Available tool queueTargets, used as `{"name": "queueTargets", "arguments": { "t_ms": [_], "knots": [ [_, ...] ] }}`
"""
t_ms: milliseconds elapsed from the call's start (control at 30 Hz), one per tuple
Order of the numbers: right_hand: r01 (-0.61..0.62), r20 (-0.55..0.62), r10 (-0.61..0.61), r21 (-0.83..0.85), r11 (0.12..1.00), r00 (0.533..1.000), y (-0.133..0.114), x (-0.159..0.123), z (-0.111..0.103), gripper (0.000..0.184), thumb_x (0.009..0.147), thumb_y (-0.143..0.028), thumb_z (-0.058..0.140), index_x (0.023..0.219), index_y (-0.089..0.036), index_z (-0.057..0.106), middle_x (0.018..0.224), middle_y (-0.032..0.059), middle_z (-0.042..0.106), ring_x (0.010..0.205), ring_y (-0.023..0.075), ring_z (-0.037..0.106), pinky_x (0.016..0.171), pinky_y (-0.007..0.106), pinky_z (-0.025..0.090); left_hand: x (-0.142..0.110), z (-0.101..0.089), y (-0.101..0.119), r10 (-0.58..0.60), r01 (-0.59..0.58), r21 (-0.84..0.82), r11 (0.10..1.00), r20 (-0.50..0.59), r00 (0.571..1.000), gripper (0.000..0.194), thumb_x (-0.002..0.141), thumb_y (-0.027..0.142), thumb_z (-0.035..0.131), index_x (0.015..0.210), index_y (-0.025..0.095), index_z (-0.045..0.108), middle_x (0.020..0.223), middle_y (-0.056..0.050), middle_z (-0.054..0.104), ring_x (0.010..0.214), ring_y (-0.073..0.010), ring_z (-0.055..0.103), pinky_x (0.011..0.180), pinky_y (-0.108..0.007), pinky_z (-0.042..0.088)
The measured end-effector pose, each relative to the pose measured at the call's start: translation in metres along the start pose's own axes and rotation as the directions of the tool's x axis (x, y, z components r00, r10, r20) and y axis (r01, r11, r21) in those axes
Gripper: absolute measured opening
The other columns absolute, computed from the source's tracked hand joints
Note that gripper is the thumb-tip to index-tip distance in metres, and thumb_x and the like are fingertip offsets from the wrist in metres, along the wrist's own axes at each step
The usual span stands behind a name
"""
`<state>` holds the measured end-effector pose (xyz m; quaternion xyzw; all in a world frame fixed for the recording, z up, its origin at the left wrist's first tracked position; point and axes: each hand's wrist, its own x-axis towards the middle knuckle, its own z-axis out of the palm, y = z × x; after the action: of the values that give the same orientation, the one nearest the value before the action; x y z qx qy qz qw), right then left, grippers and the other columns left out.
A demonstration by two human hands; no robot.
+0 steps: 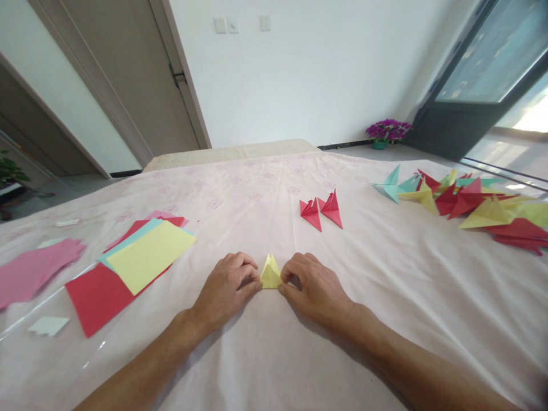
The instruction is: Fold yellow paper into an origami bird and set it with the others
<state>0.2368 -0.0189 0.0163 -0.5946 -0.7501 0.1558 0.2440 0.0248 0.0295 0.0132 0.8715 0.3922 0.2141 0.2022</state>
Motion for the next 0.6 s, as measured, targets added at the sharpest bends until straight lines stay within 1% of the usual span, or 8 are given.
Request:
{"name": "queueTargets", "arguments": {
  "t_ms": [133,233,467,600],
  "knots": [
    [0.014,-0.007,-0.014,0.006,1.000,1.000,0.0005,-0.0005,0.0015,0.015,0.083,-0.024,0.065,0.070,-0.021,0.058,0.075,-0.0009,0.059,0.075,0.0156,0.050,0.064,0.027,0.033,0.0021,0.0012,0.0027,-0.016,0.015,0.043,0.999,0.004,1.000,0.016,0.087,0.028,0.062,0.073,0.021,0.062,0.094,-0.001,0.061,0.089,-0.0190,0.055,0.081,-0.036,0.043],
    [0.013,-0.007,-0.013,-0.029,0.999,1.000,0.0007,0.0008,0.0035,0.018,0.086,-0.024,0.062,0.069,-0.021,0.056,0.074,-0.0004,0.058,0.075,0.0154,0.049,0.063,0.027,0.031,0.0028,0.0032,0.0032,-0.033,0.032,0.071,0.997,0.010,0.999,0.018,0.089,0.027,0.059,0.073,0.020,0.061,0.093,-0.001,0.061,0.088,-0.0190,0.053,0.081,-0.037,0.043],
    [-0.044,-0.009,0.043,-0.097,0.994,0.999,-0.0022,0.0057,0.0055,0.018,0.083,-0.022,0.060,0.068,-0.020,0.051,0.073,-0.0006,0.056,0.074,0.0146,0.048,0.060,0.027,0.026,0.0026,0.0071,0.0068,-0.059,0.057,0.175,0.983,0.007,0.998,0.019,0.092,0.025,0.050,0.076,0.020,0.060,0.092,-0.003,0.058,0.088,-0.0201,0.051,0.081,-0.037,0.042],
    [-0.075,0.000,0.076,-0.106,0.992,0.997,-0.0034,0.0077,0.0048,0.016,0.081,-0.022,0.060,0.068,-0.020,0.051,0.074,-0.0011,0.056,0.073,0.0141,0.047,0.059,0.027,0.023,0.0024,0.0081,0.0090,-0.068,0.066,0.202,0.977,0.003,0.998,0.017,0.091,0.024,0.050,0.077,0.020,0.058,0.091,-0.003,0.057,0.087,-0.0203,0.051,0.081,-0.036,0.042]
  ]
}}
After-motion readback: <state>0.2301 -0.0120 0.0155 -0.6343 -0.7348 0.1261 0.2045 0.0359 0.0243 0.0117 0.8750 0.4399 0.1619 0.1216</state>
